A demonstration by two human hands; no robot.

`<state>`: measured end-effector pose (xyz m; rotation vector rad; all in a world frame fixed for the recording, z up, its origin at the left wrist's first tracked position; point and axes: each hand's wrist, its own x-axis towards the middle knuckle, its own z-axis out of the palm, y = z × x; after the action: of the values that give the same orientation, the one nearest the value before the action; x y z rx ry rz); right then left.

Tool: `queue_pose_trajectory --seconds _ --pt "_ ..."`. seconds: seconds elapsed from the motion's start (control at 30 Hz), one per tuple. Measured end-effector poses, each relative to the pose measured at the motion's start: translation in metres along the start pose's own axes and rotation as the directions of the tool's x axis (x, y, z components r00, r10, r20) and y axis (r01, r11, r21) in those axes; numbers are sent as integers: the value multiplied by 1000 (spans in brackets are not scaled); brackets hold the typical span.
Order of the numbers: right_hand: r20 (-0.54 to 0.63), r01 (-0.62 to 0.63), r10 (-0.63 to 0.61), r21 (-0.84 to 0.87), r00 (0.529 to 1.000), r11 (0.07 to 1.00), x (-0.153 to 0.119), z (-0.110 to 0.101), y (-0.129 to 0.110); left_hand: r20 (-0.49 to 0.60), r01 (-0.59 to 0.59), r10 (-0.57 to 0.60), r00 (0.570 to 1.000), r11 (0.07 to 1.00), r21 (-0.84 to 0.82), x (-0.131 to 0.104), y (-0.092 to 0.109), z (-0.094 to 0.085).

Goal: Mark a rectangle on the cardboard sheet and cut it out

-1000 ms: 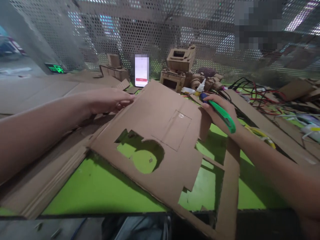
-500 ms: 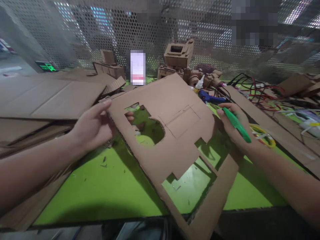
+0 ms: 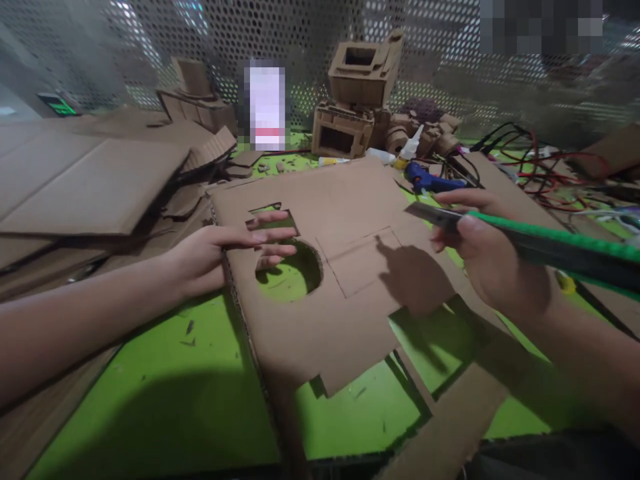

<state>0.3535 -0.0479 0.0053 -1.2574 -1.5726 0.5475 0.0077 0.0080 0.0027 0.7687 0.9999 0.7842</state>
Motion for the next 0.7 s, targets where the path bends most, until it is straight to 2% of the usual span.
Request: queue_pose_trajectory --seconds 0.03,0.07,0.13,0.27,0.43,0.7 --pt "48 -10 5 113 999 994 6 10 -5 7 5 -5 1000 1000 -1 2 -2 1" --pt "126 -20 0 155 992 988 11 21 -9 12 9 -9 1000 1000 -1 3 -3 1" --pt "200 -13 -29 204 979 979 20 40 -12 22 21 -21 1000 1000 -2 6 -4 1" --pt "229 -40 -18 244 973 969 27 65 -4 44 61 -59 997 998 -34 8 -1 -2" --pt "176 -29 -23 286 984 958 23 75 8 48 107 -107 993 994 -9 9 1 -5" --pt "187 -12 -47 304 981 953 23 79 10 -90 167 -171 981 985 -51 15 5 2"
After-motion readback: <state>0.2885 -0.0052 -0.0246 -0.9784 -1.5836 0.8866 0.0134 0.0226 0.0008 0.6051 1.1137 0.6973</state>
